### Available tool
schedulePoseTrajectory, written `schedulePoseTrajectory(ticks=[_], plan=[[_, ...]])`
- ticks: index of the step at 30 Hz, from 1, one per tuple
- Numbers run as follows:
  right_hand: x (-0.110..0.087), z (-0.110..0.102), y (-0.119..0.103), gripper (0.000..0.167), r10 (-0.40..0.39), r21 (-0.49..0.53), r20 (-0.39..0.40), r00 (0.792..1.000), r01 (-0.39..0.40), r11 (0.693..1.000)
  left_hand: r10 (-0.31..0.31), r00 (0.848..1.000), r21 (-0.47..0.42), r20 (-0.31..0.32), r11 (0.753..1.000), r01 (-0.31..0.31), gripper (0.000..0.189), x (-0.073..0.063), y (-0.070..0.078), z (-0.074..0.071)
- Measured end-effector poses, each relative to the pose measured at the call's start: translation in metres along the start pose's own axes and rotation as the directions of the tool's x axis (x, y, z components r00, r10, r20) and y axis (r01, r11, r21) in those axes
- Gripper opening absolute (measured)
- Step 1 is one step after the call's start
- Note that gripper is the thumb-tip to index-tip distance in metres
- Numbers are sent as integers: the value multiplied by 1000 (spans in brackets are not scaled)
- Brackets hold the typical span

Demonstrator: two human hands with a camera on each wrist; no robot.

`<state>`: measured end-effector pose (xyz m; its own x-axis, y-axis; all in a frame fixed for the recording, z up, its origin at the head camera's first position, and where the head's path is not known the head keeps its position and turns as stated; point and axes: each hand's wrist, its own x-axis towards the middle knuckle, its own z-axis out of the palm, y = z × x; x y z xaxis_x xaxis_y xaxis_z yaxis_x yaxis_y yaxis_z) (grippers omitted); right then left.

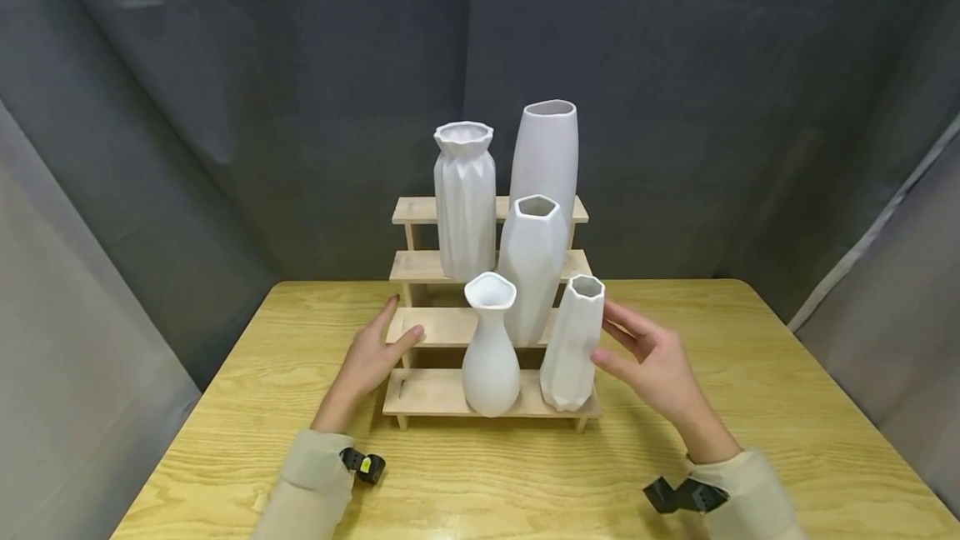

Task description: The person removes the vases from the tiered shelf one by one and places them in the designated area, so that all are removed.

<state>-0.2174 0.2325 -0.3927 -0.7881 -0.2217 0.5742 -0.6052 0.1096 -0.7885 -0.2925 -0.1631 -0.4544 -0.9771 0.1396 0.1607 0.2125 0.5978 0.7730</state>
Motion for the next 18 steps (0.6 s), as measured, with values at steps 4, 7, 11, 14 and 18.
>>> schedulePoseTrajectory(ticks=[4, 7, 11, 14, 18], plan=[[1, 3, 1, 61, 17, -33, -5, 1000, -18, 999, 5, 1000, -14, -1, 1000, -5, 92, 1, -2, 2], [2, 5, 1, 61, 40, -62, -11, 999, -40, 997, 4, 1000, -20, 0, 1000, -4, 93, 1, -5, 5], [4, 7, 1, 60, 66, -89, -12, 998, -67, 994, -10, 1000, -24, -9, 1000, 10, 94, 3, -7, 8], [6, 8, 2, 58, 84, -107, -15, 996, -86, 991, -23, 1000, -36, -11, 999, 23, 96, 4, -6, 8], [8, 8, 3, 55, 103, -137, -21, 994, -105, 985, -33, 999, -51, 7, 998, 33, 100, 5, -6, 7]])
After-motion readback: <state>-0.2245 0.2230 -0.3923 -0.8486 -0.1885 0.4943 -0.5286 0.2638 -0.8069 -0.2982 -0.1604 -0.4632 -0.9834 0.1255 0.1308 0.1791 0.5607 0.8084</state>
